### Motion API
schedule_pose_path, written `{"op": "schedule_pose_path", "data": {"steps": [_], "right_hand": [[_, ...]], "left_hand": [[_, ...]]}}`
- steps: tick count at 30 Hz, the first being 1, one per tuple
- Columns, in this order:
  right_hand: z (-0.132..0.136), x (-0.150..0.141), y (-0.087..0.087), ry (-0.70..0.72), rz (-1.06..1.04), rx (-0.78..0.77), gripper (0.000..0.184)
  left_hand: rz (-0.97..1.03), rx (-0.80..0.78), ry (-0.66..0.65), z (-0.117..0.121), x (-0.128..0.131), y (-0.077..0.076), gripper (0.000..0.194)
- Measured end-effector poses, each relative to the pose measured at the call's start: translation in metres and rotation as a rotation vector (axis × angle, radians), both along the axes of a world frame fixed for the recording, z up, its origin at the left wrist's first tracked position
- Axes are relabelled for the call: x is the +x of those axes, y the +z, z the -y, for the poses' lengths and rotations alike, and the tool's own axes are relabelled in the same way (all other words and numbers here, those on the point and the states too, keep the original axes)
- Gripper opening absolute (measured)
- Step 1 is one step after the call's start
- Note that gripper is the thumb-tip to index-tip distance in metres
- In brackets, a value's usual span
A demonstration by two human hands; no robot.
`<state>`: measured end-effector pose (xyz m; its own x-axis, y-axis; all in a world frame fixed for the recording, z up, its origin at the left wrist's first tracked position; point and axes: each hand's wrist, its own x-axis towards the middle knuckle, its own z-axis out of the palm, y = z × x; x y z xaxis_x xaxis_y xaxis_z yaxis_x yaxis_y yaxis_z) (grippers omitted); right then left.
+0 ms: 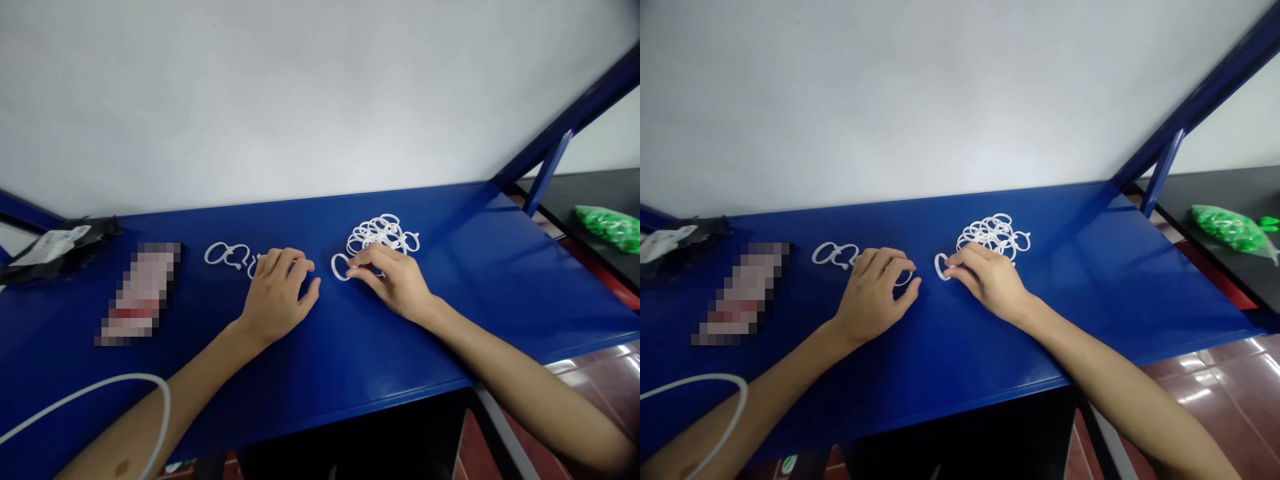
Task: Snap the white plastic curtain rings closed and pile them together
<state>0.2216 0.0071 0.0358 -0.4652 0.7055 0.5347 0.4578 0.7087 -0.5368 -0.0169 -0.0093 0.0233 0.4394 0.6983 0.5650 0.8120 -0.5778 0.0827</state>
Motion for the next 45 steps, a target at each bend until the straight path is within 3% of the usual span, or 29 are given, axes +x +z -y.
{"op": "schedule_pose_path", "data": {"steps": [5, 14, 19, 23, 25, 28, 32, 34, 36, 45], "right_hand": [[0.007, -0.008, -0.006, 0.111, -0.015, -0.076, 0.010], [0.013, -0.012, -0.007, 0.191, -0.072, -0.124, 0.018], [0.015, -0.012, -0.005, 0.255, -0.054, -0.099, 0.009], [0.014, -0.009, -0.002, 0.284, -0.030, -0.052, 0.012], [0.010, -0.003, 0.002, 0.237, -0.038, -0.024, 0.009], [-0.005, 0.010, 0.009, 0.013, -0.046, -0.012, 0.010], [-0.034, 0.041, 0.018, -0.217, -0.127, -0.233, 0.024], [-0.047, 0.059, 0.021, -0.170, -0.132, -0.468, 0.031], [-0.055, 0.076, 0.024, -0.106, -0.109, -0.604, 0.033], [-0.057, 0.105, 0.035, -0.075, 0.036, -0.757, 0.029]], "left_hand": [[-0.017, 0.040, -0.161, 0.006, 0.004, -0.001, 0.045], [0.040, 0.043, -0.254, 0.007, 0.006, 0.000, 0.032], [0.057, 0.050, -0.286, 0.008, 0.007, -0.001, 0.029], [0.008, 0.068, -0.277, 0.007, 0.005, 0.000, 0.033], [-0.053, 0.084, -0.216, 0.005, 0.002, 0.003, 0.041], [-0.191, 0.063, -0.061, 0.000, -0.006, 0.005, 0.045], [-0.347, -0.030, 0.022, -0.004, -0.013, 0.002, 0.033], [-0.382, -0.034, 0.005, -0.004, -0.013, 0.000, 0.024], [-0.395, -0.024, -0.022, -0.003, -0.012, -0.001, 0.018], [-0.262, -0.062, -0.068, -0.004, -0.011, -0.002, 0.022]]}}
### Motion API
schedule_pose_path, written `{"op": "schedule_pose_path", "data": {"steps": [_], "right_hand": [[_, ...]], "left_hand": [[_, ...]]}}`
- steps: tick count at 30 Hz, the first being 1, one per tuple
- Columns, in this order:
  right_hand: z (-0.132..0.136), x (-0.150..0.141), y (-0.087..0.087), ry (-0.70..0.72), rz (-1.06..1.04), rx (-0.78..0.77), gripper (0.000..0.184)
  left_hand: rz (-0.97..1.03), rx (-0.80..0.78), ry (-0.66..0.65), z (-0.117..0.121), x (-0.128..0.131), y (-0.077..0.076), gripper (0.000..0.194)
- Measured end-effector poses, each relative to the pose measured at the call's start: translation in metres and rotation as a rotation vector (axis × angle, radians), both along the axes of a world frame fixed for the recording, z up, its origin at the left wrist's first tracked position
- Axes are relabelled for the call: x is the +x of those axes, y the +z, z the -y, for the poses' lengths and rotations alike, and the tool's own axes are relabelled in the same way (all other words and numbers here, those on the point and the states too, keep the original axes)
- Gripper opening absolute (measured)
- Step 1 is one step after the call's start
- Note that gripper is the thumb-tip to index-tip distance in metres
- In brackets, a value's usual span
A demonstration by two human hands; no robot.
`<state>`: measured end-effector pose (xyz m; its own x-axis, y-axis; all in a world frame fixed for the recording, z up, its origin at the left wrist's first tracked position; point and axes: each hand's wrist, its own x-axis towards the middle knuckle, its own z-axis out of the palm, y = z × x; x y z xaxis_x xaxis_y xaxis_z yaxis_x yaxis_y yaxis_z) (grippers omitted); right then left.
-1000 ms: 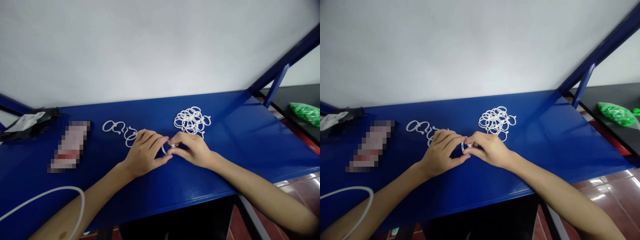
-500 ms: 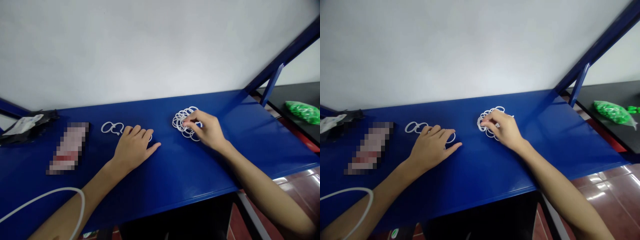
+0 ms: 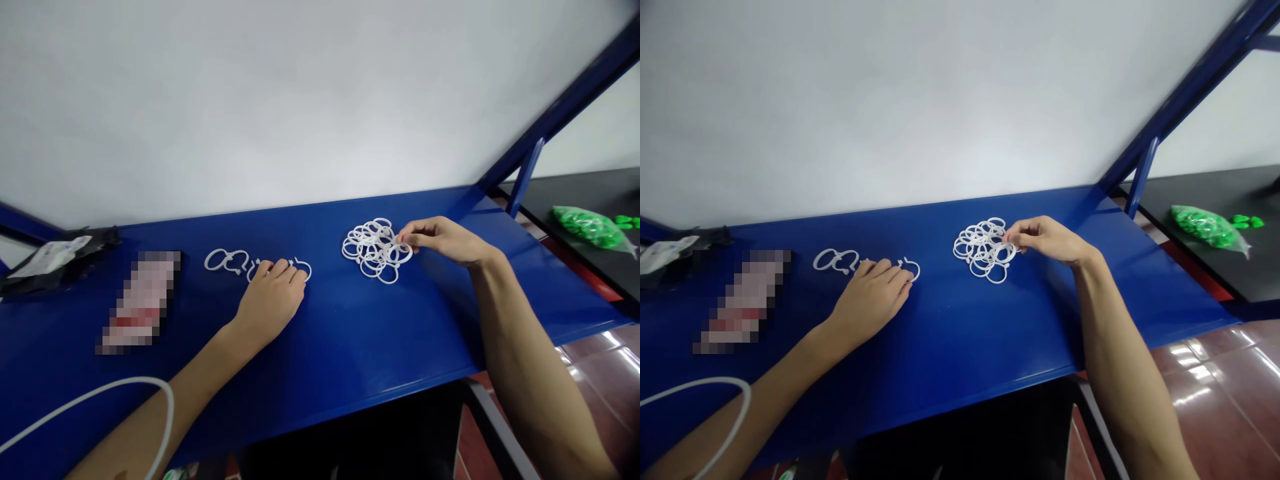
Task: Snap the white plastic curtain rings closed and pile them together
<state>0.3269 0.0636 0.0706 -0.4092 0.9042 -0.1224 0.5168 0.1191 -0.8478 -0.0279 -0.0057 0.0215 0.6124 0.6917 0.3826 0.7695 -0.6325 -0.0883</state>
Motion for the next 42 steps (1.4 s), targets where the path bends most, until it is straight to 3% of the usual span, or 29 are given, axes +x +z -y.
{"op": "schedule_pose_path", "data": {"steps": [7, 20, 27, 34, 42], "right_hand": [[-0.002, 0.007, -0.005, 0.066, 0.092, -0.048, 0.024], [-0.005, 0.008, -0.012, 0.030, 0.099, 0.047, 0.024], [0.003, 0.001, -0.004, 0.013, 0.191, 0.069, 0.026], [0.015, -0.013, 0.002, -0.040, 0.264, -0.180, 0.034], [0.017, -0.020, 0.005, -0.080, 0.253, -0.039, 0.035]], "left_hand": [[-0.010, 0.006, 0.020, -0.001, 0.001, 0.000, 0.020], [0.059, 0.016, 0.020, 0.000, 0.005, 0.003, 0.020], [0.004, 0.077, 0.023, 0.000, 0.005, 0.003, 0.020], [-0.010, 0.095, 0.032, -0.001, 0.005, 0.002, 0.018], [-0.012, 0.103, 0.036, 0.000, 0.006, 0.002, 0.018]]}}
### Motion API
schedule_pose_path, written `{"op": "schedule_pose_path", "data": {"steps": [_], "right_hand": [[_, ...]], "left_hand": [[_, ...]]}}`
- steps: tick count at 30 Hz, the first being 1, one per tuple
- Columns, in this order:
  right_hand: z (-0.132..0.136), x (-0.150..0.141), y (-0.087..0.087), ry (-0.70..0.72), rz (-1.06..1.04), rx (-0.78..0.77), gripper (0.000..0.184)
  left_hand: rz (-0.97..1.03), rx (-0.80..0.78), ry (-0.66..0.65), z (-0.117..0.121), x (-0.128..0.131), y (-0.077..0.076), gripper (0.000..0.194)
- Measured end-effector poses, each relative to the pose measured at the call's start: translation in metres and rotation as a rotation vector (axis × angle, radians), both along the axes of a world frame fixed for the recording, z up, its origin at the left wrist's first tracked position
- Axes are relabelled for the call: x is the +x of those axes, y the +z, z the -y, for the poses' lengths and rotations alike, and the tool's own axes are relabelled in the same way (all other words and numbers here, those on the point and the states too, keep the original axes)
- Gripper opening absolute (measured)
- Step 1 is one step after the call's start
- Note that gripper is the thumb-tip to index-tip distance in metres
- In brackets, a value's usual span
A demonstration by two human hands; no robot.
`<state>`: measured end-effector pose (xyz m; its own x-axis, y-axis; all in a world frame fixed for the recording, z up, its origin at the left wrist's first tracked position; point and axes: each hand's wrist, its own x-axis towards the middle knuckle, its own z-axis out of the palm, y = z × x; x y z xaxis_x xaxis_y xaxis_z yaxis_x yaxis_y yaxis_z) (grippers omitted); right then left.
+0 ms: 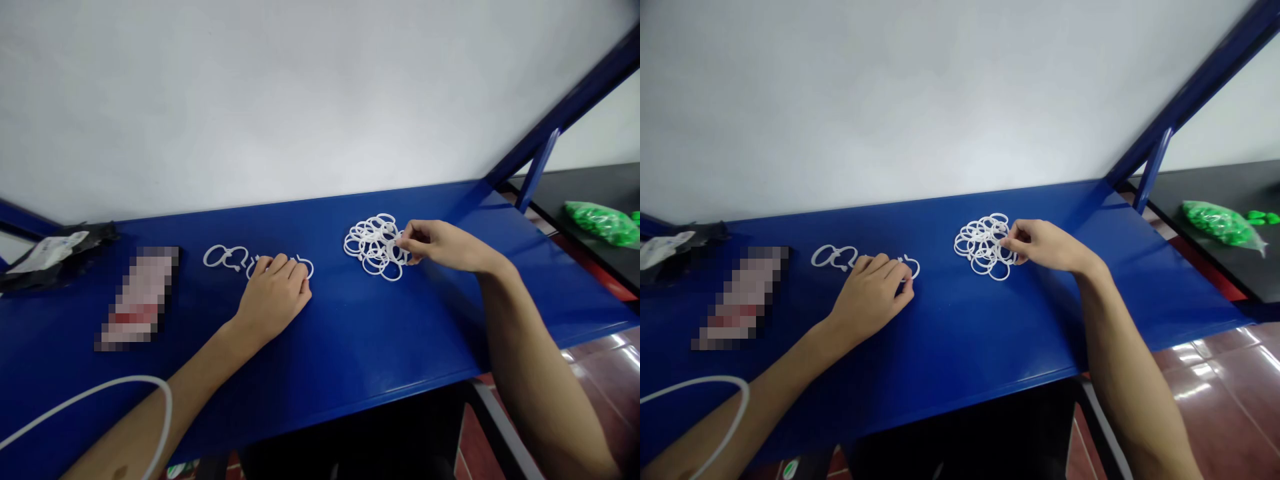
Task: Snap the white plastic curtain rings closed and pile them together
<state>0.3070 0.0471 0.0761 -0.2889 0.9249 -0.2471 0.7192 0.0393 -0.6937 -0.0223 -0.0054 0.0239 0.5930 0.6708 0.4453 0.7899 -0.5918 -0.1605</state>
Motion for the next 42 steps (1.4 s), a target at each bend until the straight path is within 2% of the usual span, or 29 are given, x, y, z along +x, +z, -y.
{"op": "schedule_pose_path", "data": {"steps": [5, 9, 13, 17, 21, 25, 28, 33, 35, 39, 42], "right_hand": [[0.004, -0.003, 0.005, 0.018, 0.128, 0.103, 0.034], [0.011, -0.019, 0.002, 0.073, 0.040, 0.220, 0.033], [0.027, -0.056, -0.012, 0.170, -0.161, 0.312, 0.025], [0.045, -0.088, -0.033, 0.305, -0.277, 0.369, 0.045], [0.056, -0.099, -0.047, 0.326, -0.398, 0.301, 0.034], [0.059, -0.099, -0.052, 0.276, -0.564, 0.246, 0.025], [0.058, -0.098, -0.054, 0.273, -0.597, 0.327, 0.020], [0.057, -0.098, -0.054, 0.303, -0.551, 0.586, 0.019], [0.056, -0.098, -0.054, 0.300, -0.534, 0.643, 0.020], [0.056, -0.098, -0.052, 0.287, -0.496, 0.626, 0.022], [0.056, -0.098, -0.051, 0.316, -0.453, 0.592, 0.017]], "left_hand": [[0.062, 0.017, -0.055, 0.001, 0.001, 0.001, 0.017], [0.134, 0.072, -0.195, 0.002, 0.003, 0.004, 0.016], [0.164, 0.105, -0.329, 0.004, 0.005, 0.005, 0.011], [0.135, 0.070, -0.415, 0.006, 0.004, 0.005, 0.010], [0.168, 0.034, -0.383, 0.006, 0.004, 0.005, 0.004], [0.217, 0.005, -0.313, 0.005, 0.003, 0.004, 0.027], [0.226, -0.005, -0.300, 0.005, 0.003, 0.002, 0.029], [0.231, 0.003, -0.308, 0.008, 0.006, -0.001, 0.026], [0.232, 0.006, -0.304, 0.009, 0.007, -0.002, 0.023], [0.245, -0.016, -0.299, 0.009, 0.008, -0.003, 0.019], [0.277, -0.017, -0.289, 0.008, 0.008, -0.003, 0.018]]}}
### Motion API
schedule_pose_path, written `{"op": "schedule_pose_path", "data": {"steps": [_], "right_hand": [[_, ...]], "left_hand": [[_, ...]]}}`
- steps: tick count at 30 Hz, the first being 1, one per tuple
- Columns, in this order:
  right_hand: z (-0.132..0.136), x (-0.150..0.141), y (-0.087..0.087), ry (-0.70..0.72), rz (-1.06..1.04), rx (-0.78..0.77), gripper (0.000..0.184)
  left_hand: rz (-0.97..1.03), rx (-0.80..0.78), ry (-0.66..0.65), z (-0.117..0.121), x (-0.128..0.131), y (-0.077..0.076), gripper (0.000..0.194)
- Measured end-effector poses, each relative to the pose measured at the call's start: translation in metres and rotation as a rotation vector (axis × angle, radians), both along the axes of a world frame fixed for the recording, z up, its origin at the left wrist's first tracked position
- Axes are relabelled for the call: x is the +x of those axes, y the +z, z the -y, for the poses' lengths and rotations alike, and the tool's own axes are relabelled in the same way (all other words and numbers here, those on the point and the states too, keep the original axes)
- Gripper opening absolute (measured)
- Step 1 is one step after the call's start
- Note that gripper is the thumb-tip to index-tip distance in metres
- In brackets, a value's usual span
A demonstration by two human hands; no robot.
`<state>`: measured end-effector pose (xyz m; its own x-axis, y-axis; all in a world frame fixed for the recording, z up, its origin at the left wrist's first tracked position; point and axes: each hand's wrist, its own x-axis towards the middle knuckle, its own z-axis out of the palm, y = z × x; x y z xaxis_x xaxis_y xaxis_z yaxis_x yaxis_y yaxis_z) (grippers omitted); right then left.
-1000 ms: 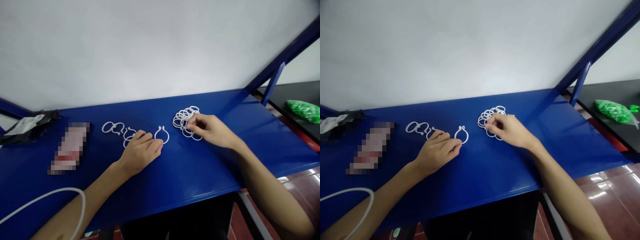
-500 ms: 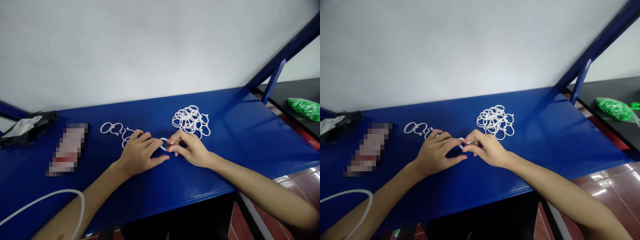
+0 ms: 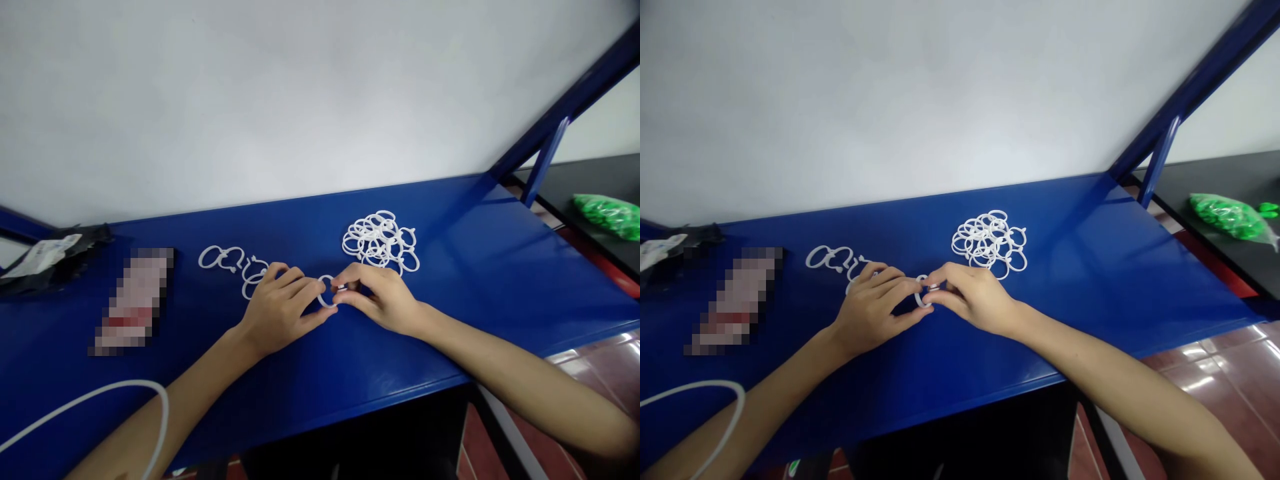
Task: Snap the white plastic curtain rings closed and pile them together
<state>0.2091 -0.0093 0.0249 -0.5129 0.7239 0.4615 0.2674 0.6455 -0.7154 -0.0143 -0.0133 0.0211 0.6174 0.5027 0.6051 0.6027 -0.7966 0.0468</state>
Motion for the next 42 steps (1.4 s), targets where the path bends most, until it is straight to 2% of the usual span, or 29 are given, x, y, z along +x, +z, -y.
{"op": "schedule_pose_path", "data": {"steps": [6, 10, 13, 17, 19, 21, 25, 29, 32, 37, 42], "right_hand": [[0.002, 0.001, 0.001, 0.067, -0.035, 0.015, 0.006], [-0.004, 0.007, 0.010, 0.006, -0.004, 0.045, 0.009], [-0.019, 0.021, 0.021, -0.248, 0.051, 0.117, 0.012], [-0.048, 0.053, 0.032, -0.724, 0.192, 0.237, 0.011], [-0.059, 0.069, 0.032, -0.824, 0.293, 0.283, 0.011], [-0.066, 0.080, 0.029, -0.837, 0.367, 0.282, 0.013], [-0.074, 0.090, 0.016, -0.738, 0.478, 0.231, 0.019], [-0.077, 0.093, 0.008, -0.673, 0.575, 0.176, 0.021], [-0.077, 0.092, 0.012, -0.647, 0.551, 0.133, 0.023], [-0.072, 0.086, 0.026, -0.733, 0.403, 0.180, 0.027], [-0.067, 0.081, 0.031, -0.764, 0.387, 0.183, 0.026]], "left_hand": [[-0.020, -0.024, -0.029, 0.000, 0.000, 0.000, 0.018], [0.020, -0.023, -0.030, -0.005, -0.005, 0.001, 0.021], [-0.027, -0.002, 0.148, -0.013, -0.015, 0.005, 0.021], [-0.308, -0.033, 0.494, -0.021, -0.029, 0.009, 0.029], [-0.423, -0.066, 0.562, -0.020, -0.033, 0.010, 0.032], [-0.480, -0.072, 0.554, -0.019, -0.034, 0.008, 0.032], [-0.497, -0.042, 0.493, -0.017, -0.033, 0.004, 0.027], [-0.486, -0.098, 0.486, -0.017, -0.033, 0.003, 0.026], [-0.510, -0.131, 0.461, -0.014, -0.035, 0.006, 0.025], [-0.581, -0.205, 0.415, -0.009, -0.036, 0.011, 0.040], [-0.579, -0.232, 0.405, -0.012, -0.035, 0.013, 0.048]]}}
